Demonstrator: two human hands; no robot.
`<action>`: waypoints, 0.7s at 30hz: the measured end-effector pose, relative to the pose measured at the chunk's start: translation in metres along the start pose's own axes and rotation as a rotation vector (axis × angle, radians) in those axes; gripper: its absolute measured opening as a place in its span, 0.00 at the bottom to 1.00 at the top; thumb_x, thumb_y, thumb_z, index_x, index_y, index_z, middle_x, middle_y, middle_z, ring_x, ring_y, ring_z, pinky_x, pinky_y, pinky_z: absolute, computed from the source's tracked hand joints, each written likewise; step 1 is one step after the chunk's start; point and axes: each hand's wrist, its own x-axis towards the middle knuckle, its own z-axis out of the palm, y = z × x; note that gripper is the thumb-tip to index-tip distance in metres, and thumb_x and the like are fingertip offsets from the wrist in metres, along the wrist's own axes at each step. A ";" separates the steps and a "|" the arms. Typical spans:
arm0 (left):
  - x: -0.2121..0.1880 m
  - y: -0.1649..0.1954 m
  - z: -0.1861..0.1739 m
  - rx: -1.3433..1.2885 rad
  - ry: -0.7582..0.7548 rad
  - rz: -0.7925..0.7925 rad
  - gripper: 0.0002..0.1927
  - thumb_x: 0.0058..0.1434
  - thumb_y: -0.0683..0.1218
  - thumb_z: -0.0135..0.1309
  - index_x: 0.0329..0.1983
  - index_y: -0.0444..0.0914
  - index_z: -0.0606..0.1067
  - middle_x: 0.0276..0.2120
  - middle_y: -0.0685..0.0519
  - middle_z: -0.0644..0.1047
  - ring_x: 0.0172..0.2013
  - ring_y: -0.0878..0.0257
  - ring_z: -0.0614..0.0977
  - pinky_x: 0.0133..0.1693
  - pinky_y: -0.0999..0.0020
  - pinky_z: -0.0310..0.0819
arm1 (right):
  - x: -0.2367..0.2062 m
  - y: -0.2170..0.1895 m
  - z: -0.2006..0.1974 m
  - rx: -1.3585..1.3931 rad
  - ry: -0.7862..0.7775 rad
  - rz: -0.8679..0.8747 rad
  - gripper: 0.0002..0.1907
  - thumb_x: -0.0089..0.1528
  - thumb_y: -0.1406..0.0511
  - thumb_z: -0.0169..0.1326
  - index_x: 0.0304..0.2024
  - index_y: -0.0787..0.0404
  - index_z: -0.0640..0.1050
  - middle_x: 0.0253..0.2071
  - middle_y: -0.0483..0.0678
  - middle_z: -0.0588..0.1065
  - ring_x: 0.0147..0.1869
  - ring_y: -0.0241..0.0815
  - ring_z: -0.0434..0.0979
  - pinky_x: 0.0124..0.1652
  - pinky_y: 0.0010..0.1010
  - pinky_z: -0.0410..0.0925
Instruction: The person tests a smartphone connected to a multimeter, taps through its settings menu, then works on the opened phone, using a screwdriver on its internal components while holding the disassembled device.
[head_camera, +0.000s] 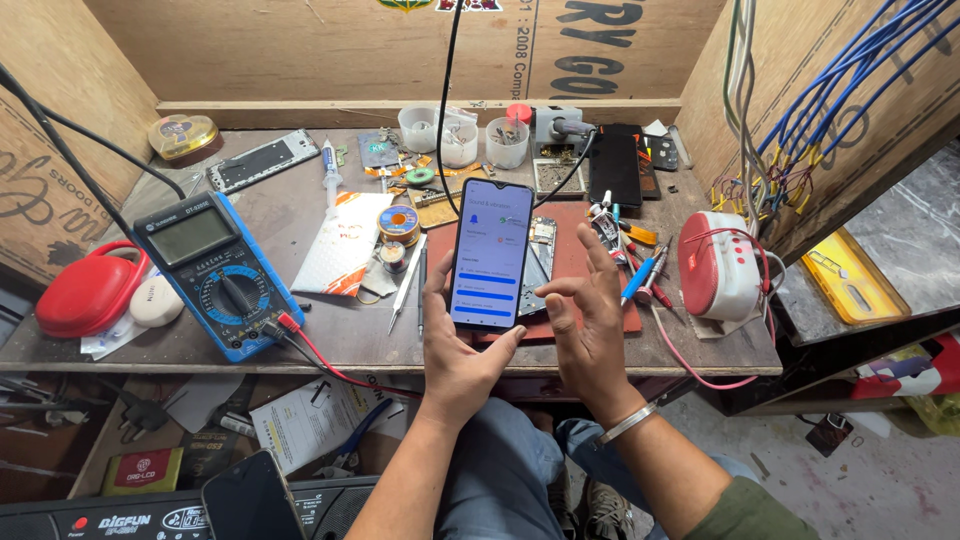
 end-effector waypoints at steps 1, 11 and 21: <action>0.000 0.000 0.000 -0.002 0.001 0.000 0.51 0.50 0.31 0.64 0.74 0.35 0.51 0.63 0.43 0.69 0.60 0.59 0.77 0.59 0.66 0.76 | 0.000 0.000 0.000 0.000 -0.001 -0.001 0.16 0.72 0.54 0.50 0.43 0.57 0.80 0.78 0.58 0.56 0.85 0.58 0.50 0.77 0.48 0.48; 0.000 0.003 0.001 -0.020 -0.003 -0.018 0.51 0.50 0.31 0.64 0.74 0.35 0.51 0.62 0.44 0.69 0.59 0.60 0.78 0.58 0.67 0.78 | 0.000 0.000 -0.001 0.022 -0.022 -0.007 0.16 0.72 0.53 0.50 0.43 0.57 0.80 0.77 0.57 0.57 0.85 0.57 0.50 0.77 0.49 0.48; 0.000 0.002 0.001 0.007 0.001 0.001 0.51 0.50 0.32 0.64 0.74 0.35 0.52 0.62 0.44 0.69 0.59 0.59 0.78 0.58 0.67 0.77 | 0.000 0.000 -0.001 0.007 -0.032 -0.013 0.17 0.71 0.53 0.50 0.42 0.58 0.81 0.76 0.56 0.60 0.84 0.57 0.51 0.77 0.50 0.48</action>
